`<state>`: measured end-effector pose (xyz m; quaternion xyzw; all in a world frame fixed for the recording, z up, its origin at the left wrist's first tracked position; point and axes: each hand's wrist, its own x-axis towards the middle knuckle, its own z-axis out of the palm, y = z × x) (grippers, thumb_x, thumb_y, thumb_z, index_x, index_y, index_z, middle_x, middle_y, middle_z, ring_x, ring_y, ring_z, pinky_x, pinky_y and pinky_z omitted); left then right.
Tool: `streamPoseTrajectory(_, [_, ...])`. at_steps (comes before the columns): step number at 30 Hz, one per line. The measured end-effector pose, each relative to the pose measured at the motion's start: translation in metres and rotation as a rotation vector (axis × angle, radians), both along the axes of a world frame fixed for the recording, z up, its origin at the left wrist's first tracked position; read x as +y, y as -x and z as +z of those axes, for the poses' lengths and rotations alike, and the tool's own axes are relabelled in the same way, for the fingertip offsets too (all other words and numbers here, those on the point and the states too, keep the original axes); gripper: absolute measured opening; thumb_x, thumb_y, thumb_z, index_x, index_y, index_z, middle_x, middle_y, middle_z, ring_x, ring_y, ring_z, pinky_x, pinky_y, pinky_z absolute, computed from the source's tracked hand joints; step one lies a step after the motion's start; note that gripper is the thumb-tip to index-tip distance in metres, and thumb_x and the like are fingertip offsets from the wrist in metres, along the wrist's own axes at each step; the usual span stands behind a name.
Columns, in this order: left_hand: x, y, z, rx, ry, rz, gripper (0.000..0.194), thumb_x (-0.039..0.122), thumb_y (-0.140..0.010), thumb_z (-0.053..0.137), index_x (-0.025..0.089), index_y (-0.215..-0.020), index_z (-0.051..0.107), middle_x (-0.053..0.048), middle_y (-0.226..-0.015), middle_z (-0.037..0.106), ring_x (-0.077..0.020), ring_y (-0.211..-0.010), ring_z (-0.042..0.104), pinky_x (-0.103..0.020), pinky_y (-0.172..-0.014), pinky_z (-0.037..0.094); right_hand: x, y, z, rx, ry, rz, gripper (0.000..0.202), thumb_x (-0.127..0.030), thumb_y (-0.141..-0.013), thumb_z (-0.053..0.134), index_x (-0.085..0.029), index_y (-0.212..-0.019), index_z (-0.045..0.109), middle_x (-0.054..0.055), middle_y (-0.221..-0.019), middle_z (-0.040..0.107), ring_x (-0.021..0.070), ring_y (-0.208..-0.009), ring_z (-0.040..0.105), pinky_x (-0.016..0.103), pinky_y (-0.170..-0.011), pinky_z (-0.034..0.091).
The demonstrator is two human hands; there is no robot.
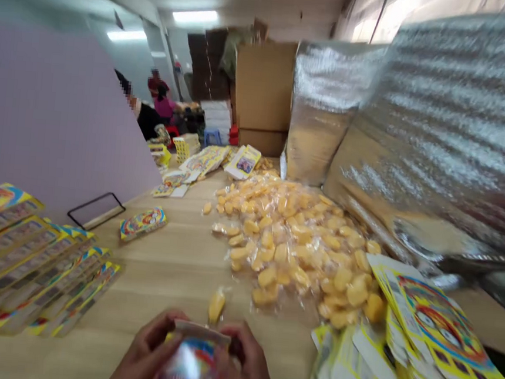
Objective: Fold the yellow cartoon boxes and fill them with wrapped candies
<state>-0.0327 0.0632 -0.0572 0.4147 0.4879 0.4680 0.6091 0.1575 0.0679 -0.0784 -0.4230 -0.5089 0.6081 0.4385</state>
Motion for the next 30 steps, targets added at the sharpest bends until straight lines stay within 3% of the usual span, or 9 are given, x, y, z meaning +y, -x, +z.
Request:
streamPoseTrajectory(3, [-0.007, -0.006, 0.014, 0.033, -0.018, -0.040, 0.031, 0.045, -0.074, 0.070, 0.018, -0.077, 0.057, -0.006, -0.106, 0.063, -0.0211, -0.091, 0.061, -0.028, -0.076, 0.050, -0.005, -0.008, 0.017, 0.004, -0.065, 0.062, 0.032, -0.049, -0.084, 0.060, -0.018, -0.083, 0.059, 0.007, -0.095, 0.064, 0.0175, -0.088, 0.060, 0.026, -0.076, 0.048])
streamPoseTrajectory(5, [-0.009, -0.010, 0.021, 0.047, -0.003, -0.060, 0.031, 0.046, -0.078, 0.066, 0.017, -0.076, 0.057, -0.006, -0.095, 0.065, -0.0194, -0.085, 0.062, -0.026, -0.072, 0.050, -0.007, -0.010, 0.026, 0.001, -0.050, 0.027, 0.032, -0.048, -0.084, 0.060, -0.017, -0.077, 0.058, 0.005, -0.088, 0.064, 0.0154, -0.082, 0.059, 0.025, -0.073, 0.046])
streamPoseTrajectory(7, [-0.011, -0.014, 0.025, 0.050, 0.037, -0.034, 0.028, 0.044, -0.080, 0.064, 0.017, -0.088, 0.061, -0.002, -0.081, 0.063, -0.0155, -0.072, 0.061, -0.023, -0.064, 0.049, -0.007, -0.010, 0.033, -0.026, 0.000, -0.031, 0.031, -0.045, -0.085, 0.061, -0.016, -0.073, 0.057, 0.001, -0.074, 0.060, 0.0121, -0.070, 0.054, 0.022, -0.064, 0.042])
streamPoseTrajectory(10, [-0.013, -0.016, 0.030, 0.016, 0.117, -0.007, 0.041, 0.041, -0.077, 0.068, 0.020, -0.112, 0.060, 0.001, -0.079, 0.062, -0.0133, -0.064, 0.061, -0.021, -0.057, 0.047, -0.007, -0.011, 0.039, -0.057, 0.041, -0.056, 0.027, -0.041, -0.081, 0.066, -0.016, -0.076, 0.060, -0.003, -0.064, 0.053, 0.0090, -0.059, 0.046, 0.020, -0.055, 0.036])
streamPoseTrajectory(14, [-0.018, -0.011, 0.034, 0.022, 0.179, -0.107, 0.030, 0.042, -0.076, 0.069, 0.016, -0.091, 0.070, -0.002, -0.078, 0.068, -0.0160, -0.068, 0.063, -0.023, -0.060, 0.050, -0.009, -0.018, 0.044, 0.009, 0.066, 0.041, 0.027, -0.040, -0.079, 0.069, -0.015, -0.074, 0.062, -0.002, -0.067, 0.059, 0.0095, -0.062, 0.050, 0.021, -0.058, 0.040])
streamPoseTrajectory(21, [-0.032, -0.001, 0.035, 0.184, -0.029, -0.236, 0.027, 0.043, -0.083, 0.062, 0.023, -0.097, 0.075, -0.007, -0.105, 0.070, -0.0226, -0.097, 0.065, -0.026, -0.078, 0.053, -0.029, -0.032, 0.043, 0.049, -0.004, 0.092, 0.021, -0.035, -0.082, 0.068, -0.016, -0.092, 0.069, 0.004, -0.089, 0.068, 0.0146, -0.081, 0.062, 0.025, -0.072, 0.048])
streamPoseTrajectory(26, [-0.047, -0.010, 0.032, 0.274, -0.151, -0.247, 0.019, 0.039, -0.084, 0.062, 0.026, -0.091, 0.074, -0.005, -0.100, 0.071, -0.0205, -0.092, 0.067, -0.024, -0.075, 0.056, -0.051, -0.032, 0.040, -0.052, -0.192, 0.026, 0.016, -0.030, -0.088, 0.061, -0.019, -0.089, 0.072, 0.006, -0.093, 0.071, 0.0153, -0.085, 0.066, 0.025, -0.074, 0.050])
streamPoseTrajectory(30, [-0.043, -0.021, 0.027, 0.360, -0.223, -0.226, 0.021, 0.043, -0.083, 0.060, 0.026, -0.088, 0.073, -0.003, -0.096, 0.072, -0.0202, -0.086, 0.070, -0.023, -0.069, 0.058, -0.069, -0.037, 0.039, -0.130, -0.252, -0.090, 0.019, -0.029, -0.092, 0.055, -0.021, -0.100, 0.070, 0.005, -0.101, 0.070, 0.0153, -0.092, 0.065, 0.025, -0.080, 0.051])
